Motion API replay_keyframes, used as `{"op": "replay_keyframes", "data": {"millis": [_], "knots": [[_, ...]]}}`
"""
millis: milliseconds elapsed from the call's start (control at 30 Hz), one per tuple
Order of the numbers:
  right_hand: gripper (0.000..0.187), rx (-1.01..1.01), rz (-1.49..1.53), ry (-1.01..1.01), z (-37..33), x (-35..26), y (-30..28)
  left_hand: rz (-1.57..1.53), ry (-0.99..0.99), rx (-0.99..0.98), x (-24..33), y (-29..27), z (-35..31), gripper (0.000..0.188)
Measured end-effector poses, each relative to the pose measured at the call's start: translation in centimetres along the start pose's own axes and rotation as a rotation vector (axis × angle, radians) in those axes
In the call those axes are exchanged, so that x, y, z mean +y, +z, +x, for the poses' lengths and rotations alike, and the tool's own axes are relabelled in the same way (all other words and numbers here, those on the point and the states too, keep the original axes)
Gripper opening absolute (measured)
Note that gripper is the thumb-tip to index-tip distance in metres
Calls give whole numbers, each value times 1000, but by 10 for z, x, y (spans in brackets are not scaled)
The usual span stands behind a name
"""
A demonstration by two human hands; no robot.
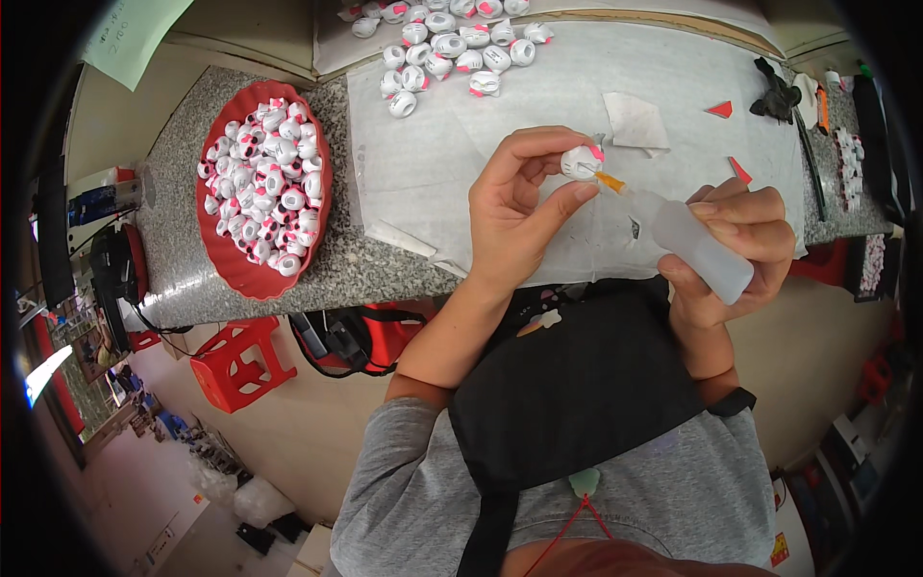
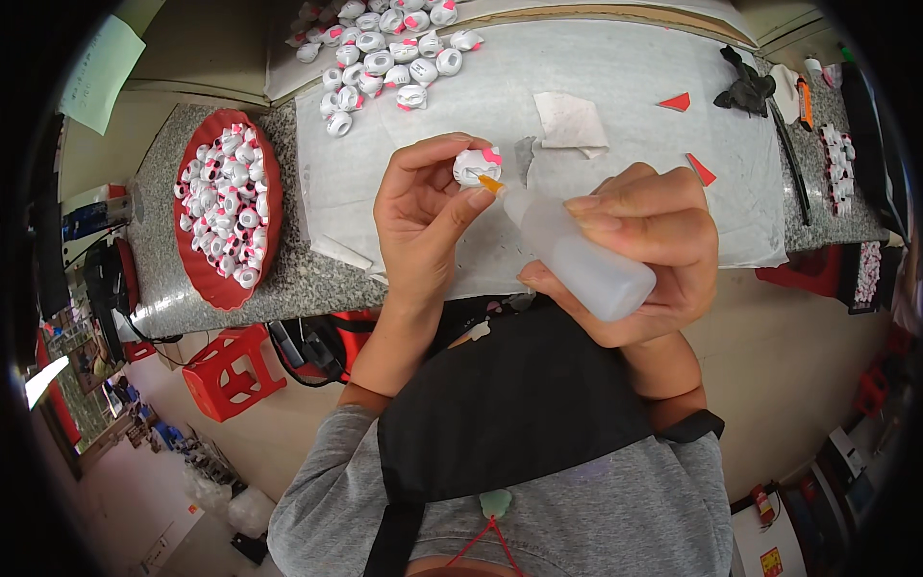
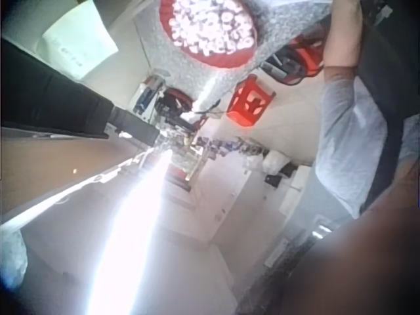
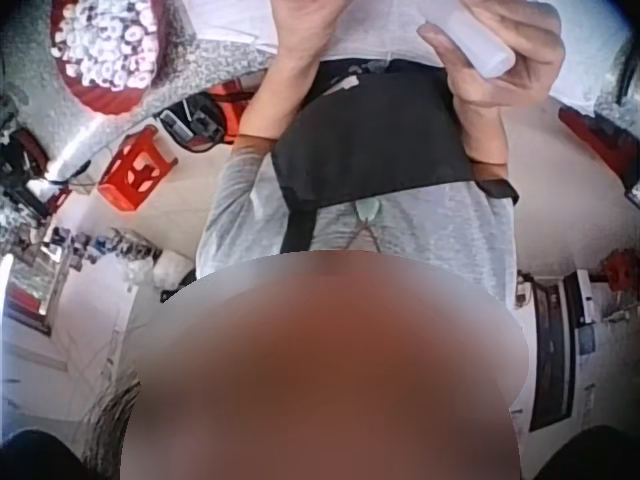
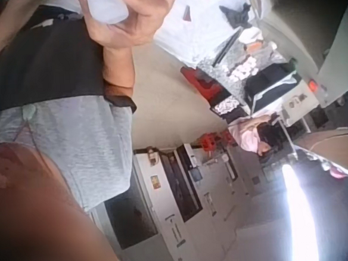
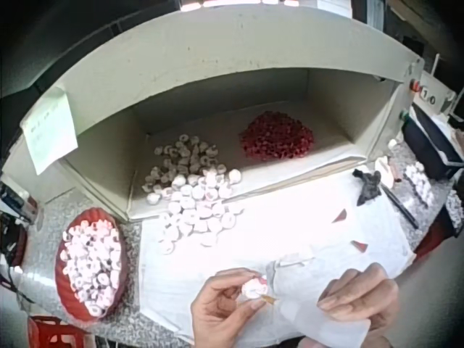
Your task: Applying a liquid substance from a squeeze bottle onto small white and pink toy components.
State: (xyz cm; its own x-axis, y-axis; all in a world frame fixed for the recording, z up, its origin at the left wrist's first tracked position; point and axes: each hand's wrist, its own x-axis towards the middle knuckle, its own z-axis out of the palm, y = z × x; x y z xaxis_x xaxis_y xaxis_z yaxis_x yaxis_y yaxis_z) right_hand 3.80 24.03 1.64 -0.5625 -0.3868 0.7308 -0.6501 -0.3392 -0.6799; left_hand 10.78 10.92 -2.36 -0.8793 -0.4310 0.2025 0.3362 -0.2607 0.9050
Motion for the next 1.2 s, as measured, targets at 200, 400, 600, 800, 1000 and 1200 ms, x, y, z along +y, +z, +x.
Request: {"op": "replay_keyframes", "data": {"millis": [200,400,600,800,1000,1200], "knots": [[46,-27,43,5,2,1,-1,33,41,2,-3,-1,3,33],[43,12,18,22,6,4,-7,92,84,-2,-4,0,8,33],[26,44,26,335,29,24,-39,-204,-31,170,3,0,7,34],[29,-144,-133,646,92,101,-55,-247,-44,154,5,0,4,33],[26,-489,-1076,267,124,170,-18,-226,-54,170,5,-1,5,33],[22,-407,-1041,309,120,163,-23,-230,-75,174,4,-1,5,32]]}}
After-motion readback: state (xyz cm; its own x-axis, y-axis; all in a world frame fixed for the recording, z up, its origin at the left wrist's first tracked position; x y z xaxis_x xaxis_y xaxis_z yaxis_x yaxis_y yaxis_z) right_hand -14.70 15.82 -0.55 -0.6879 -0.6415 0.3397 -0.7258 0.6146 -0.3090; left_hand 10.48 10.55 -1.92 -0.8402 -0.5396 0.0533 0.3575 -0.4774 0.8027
